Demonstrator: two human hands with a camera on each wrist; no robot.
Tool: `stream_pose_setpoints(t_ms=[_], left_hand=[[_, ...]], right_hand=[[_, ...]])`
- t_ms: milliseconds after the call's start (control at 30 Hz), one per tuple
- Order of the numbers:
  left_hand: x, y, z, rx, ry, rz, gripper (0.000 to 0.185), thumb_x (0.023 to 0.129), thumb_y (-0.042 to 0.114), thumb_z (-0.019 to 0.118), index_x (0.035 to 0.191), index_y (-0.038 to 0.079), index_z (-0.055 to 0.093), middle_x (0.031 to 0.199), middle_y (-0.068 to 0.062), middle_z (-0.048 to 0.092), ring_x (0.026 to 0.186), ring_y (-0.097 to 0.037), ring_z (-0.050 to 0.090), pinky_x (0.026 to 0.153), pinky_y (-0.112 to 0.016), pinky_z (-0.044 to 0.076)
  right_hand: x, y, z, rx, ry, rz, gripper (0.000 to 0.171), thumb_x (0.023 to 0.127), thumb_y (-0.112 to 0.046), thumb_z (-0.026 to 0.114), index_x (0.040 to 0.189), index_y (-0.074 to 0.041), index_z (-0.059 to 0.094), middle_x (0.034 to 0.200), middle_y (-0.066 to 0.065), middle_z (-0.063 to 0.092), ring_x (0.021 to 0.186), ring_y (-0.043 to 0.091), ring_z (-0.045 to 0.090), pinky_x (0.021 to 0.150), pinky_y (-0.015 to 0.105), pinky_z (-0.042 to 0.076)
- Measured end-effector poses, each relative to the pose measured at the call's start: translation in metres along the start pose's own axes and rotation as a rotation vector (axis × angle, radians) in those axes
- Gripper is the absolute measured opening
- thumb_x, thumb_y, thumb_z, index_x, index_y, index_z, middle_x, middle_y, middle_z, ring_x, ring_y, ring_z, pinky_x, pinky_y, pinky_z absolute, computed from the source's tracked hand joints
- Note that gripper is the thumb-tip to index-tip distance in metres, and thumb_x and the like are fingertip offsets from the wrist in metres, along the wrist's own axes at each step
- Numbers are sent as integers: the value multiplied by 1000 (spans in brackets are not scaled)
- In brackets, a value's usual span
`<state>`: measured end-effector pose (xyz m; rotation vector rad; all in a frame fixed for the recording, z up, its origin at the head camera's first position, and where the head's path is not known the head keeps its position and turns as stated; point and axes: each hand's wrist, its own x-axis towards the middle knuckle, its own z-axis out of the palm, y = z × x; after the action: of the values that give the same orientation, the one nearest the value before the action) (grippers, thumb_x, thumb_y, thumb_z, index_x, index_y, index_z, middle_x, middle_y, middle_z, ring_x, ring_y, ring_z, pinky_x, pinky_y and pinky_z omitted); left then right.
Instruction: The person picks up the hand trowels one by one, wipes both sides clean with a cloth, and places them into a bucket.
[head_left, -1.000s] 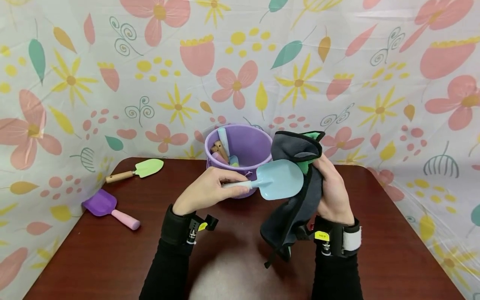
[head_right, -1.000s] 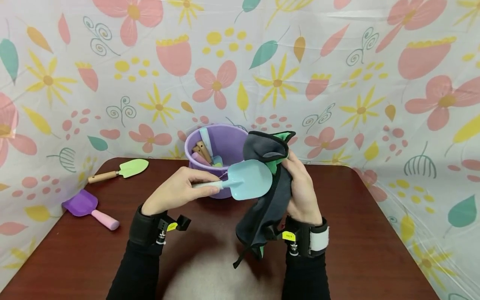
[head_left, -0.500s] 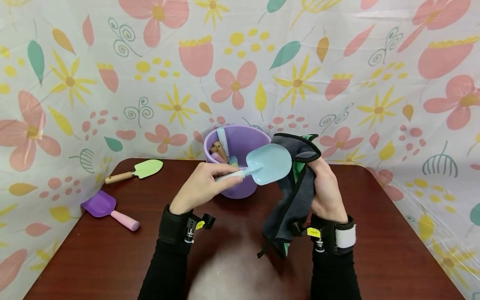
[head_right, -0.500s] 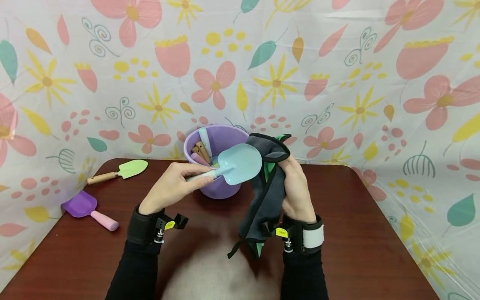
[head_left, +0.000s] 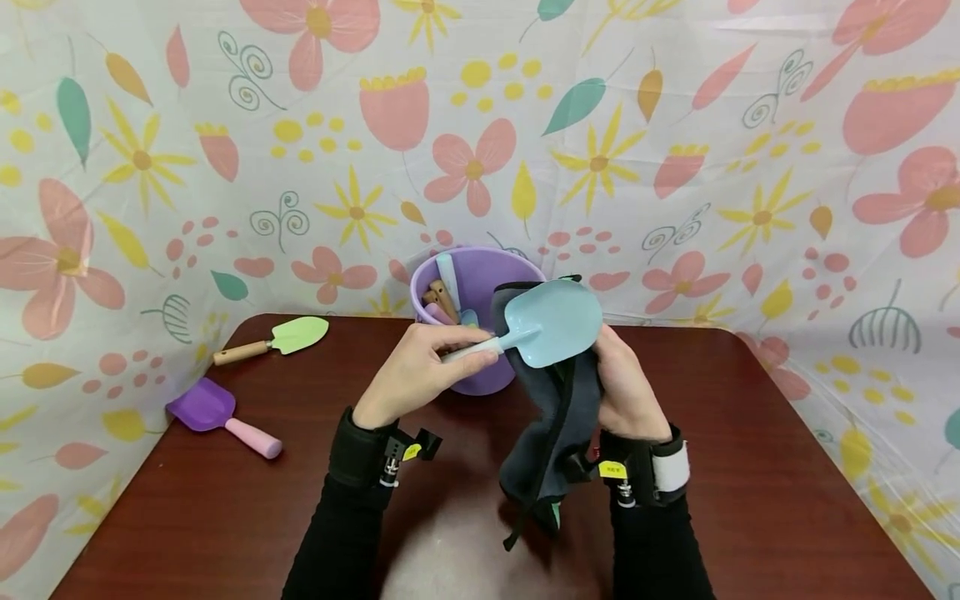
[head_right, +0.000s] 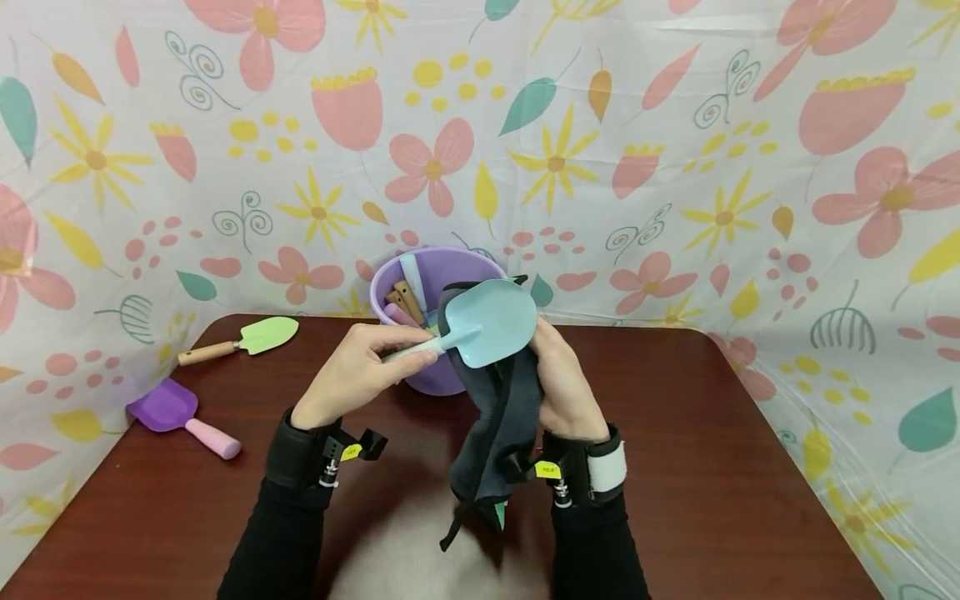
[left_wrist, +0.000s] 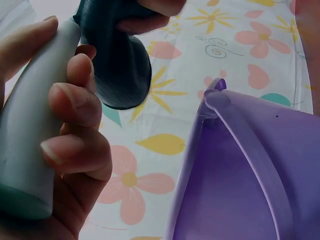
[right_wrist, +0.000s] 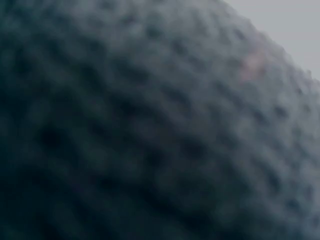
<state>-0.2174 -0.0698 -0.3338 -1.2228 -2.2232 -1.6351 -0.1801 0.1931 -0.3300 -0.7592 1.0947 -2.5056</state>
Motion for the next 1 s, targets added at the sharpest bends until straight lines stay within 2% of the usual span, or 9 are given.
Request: stream_pose_setpoints(t_ms=[133, 300, 500, 667, 767, 867, 1000], left_hand=[[1, -1, 0, 6, 1, -6, 21, 93, 30, 69, 112, 23, 74, 91, 8, 68, 70, -13, 52, 61, -28, 43], [-1, -3, -3, 18, 6, -41, 20, 93, 32, 69, 112, 25, 74, 86, 8, 66, 67, -14, 50, 58, -29, 40], [-2, -8, -8, 67, 43, -81, 21, 93, 36, 68, 111, 26, 74, 86, 5, 68, 69, -13, 53, 59, -29, 42], [-6, -12, -9, 95, 68, -102, 19, 93, 35, 68, 109, 25, 74, 87, 4, 68, 70, -14, 54, 61, -29, 41], [-8, -15, -7, 121, 53, -111, 20, 93, 36, 68, 108, 25, 74, 86, 8, 66, 68, -13, 51, 60, -28, 40], [-5, -16, -8, 154, 42, -109, 21, 93, 38, 67, 107, 24, 74, 83, 8, 65, 65, -12, 50, 59, -29, 39], [3, -13, -17, 224, 24, -136, 18, 94, 37, 66, 104, 22, 71, 81, 4, 65, 63, -10, 54, 58, -29, 42]], right_hand=[[-2, -6, 0, 113, -28, -30, 35, 110, -18, 21, 125, -4, 49, 118, 11, 54, 98, 22, 61, 88, 34, 49], [-6, -15, -1, 122, 6, -83, 34, 110, -14, 23, 128, 0, 49, 110, 15, 58, 86, 25, 64, 79, 36, 52], [-12, -28, -4, 174, -21, -173, 42, 110, -10, 16, 144, 2, 38, 129, 19, 50, 106, 29, 59, 91, 37, 49], [-16, -32, -9, 215, -16, -206, 43, 110, -10, 15, 146, 1, 35, 133, 20, 48, 111, 31, 58, 94, 38, 48], [-19, -34, -12, 169, 16, -204, 43, 109, -10, 16, 148, -1, 34, 137, 18, 47, 112, 30, 59, 94, 37, 48], [-17, -38, -14, 74, 72, -191, 44, 109, -10, 20, 152, -6, 29, 144, 14, 41, 117, 26, 57, 95, 35, 47], [-9, -42, -15, -102, 211, -134, 46, 109, -12, 32, 154, -10, 26, 148, 10, 37, 115, 19, 57, 92, 30, 48]])
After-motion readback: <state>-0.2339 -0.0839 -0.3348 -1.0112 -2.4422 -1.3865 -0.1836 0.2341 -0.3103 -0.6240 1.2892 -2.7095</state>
